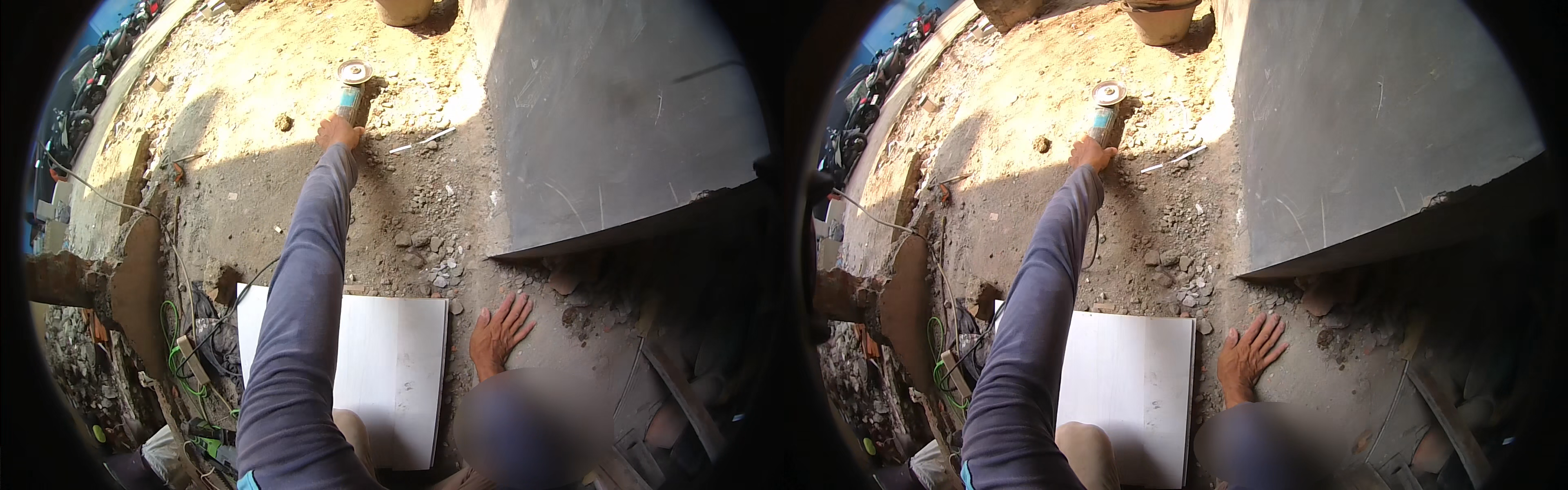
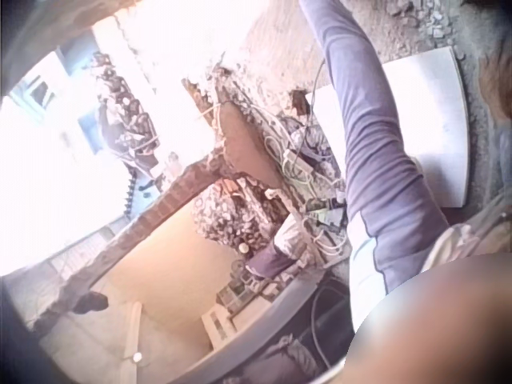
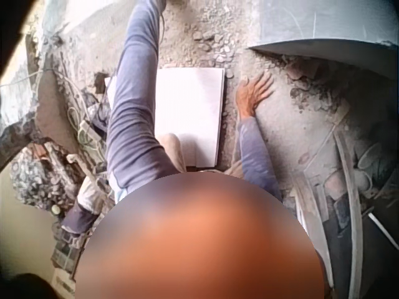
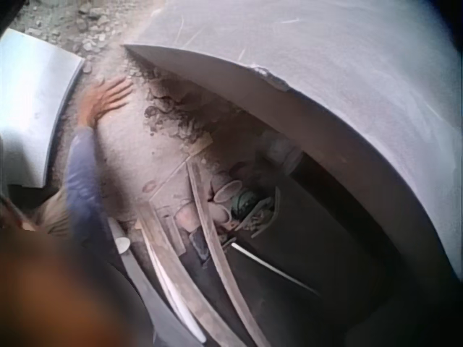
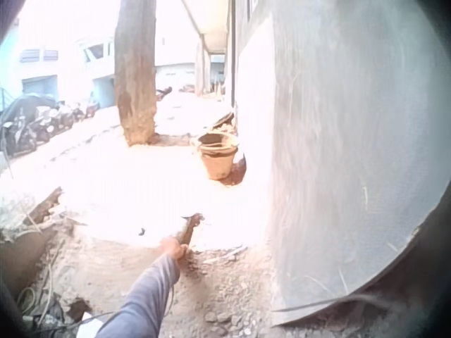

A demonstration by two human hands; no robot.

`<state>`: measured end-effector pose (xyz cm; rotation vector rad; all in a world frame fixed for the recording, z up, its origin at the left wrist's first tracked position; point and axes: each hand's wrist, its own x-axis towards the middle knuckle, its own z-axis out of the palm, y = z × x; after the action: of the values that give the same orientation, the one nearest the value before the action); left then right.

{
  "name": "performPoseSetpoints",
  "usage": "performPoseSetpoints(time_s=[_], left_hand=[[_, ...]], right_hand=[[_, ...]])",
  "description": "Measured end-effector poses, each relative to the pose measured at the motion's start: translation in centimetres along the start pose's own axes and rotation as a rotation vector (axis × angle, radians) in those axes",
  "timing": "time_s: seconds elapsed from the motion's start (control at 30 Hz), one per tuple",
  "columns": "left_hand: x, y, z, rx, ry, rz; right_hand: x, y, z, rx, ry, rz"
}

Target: The person positions a white ceramic tile on the ground and uses an angle grinder to cut along its edge. They hold the tile steady with one hand while guiding the grinder with the other, producing a straight cut.

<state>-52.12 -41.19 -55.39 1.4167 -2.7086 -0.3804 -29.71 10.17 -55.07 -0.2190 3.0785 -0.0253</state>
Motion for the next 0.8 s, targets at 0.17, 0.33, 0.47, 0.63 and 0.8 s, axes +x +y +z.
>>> performPoseSetpoints(time_s=[0.17, 0.33, 0.47, 0.63, 0.8], left_hand=[[0.9, -0.2, 0.4, -0.346, -0.191, -0.071], [-0.8, -3.5, -5.1, -0.712, -0.314, -0.176], [-6.8, -7.8, -13.7, -0.968, -0.430, 0.052], [-19.4, -14.2, -26.5, -1.104, -0.493, 0.339], [-33.5, -20.6, -38.2, -1.100, -0.530, 0.468]], right_hand=[[0.0, 0.2, -0.1, 0.033, -0.022, 0.023], [-0.2, 0.0, -0.6, 0.041, -0.013, 0.031], [-0.3, -0.2, -0.9, 0.050, -0.011, 0.049], [-1.2, 0.8, 1.2, 0.027, 0.034, 0.079], [-1.9, 0.1, -2.3, 0.110, -0.083, 0.118]])
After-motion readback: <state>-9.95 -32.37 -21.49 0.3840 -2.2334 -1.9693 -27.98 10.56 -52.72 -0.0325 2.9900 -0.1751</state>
